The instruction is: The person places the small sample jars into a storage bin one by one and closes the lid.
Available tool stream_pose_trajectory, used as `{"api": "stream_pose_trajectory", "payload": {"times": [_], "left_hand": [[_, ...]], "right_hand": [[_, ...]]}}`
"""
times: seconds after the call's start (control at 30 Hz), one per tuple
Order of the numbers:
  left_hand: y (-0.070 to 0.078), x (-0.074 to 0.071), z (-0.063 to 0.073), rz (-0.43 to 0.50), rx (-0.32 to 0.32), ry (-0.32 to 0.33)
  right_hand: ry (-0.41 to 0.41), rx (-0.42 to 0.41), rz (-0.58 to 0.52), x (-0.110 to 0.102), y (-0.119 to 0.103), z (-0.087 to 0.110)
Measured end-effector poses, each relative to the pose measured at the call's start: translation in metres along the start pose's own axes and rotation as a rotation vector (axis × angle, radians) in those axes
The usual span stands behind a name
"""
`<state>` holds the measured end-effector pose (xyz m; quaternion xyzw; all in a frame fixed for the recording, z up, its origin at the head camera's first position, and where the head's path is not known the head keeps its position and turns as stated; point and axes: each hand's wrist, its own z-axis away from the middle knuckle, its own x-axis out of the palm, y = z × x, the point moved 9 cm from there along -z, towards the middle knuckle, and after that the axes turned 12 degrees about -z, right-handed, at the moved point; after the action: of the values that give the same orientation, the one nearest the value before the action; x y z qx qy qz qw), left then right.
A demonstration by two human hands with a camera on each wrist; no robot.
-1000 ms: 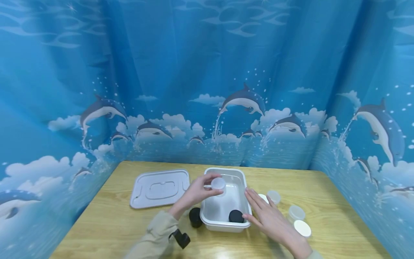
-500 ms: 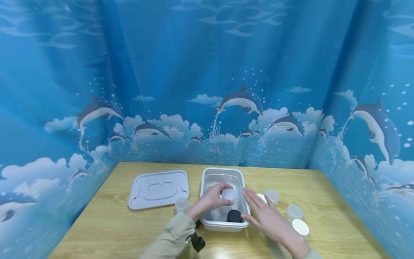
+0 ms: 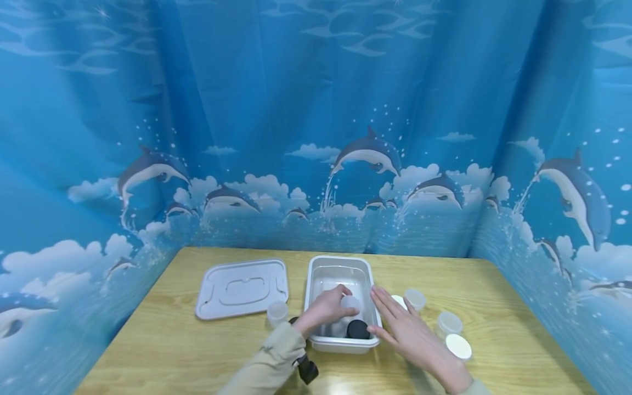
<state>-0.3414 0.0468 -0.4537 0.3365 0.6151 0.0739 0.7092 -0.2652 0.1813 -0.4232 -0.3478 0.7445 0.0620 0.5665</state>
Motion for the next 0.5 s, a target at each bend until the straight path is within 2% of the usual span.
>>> {"api": "stream_pose_trajectory", "payload": {"times": [0.1,0.23,0.37,0.5], "left_hand": [[0.006,0.005,0.0,0.082,0.034,-0.044],[0.009,0.011,-0.001,0.156,0.03,-0.104],[0.009,0.011,-0.002,0.115,0.049,-0.126],[0.01,0.005,-0.001,0.043,0.09,-0.108]], "right_hand": [[0.003,-0.001,0.003,0.0,0.0,0.0],[0.002,-0.005,0.001,0.0,0.0,-0.001],[0.002,-0.008,0.0,0.001,0.0,0.0],[0.001,-0.007,-0.001,0.001,0.001,0.0]]}}
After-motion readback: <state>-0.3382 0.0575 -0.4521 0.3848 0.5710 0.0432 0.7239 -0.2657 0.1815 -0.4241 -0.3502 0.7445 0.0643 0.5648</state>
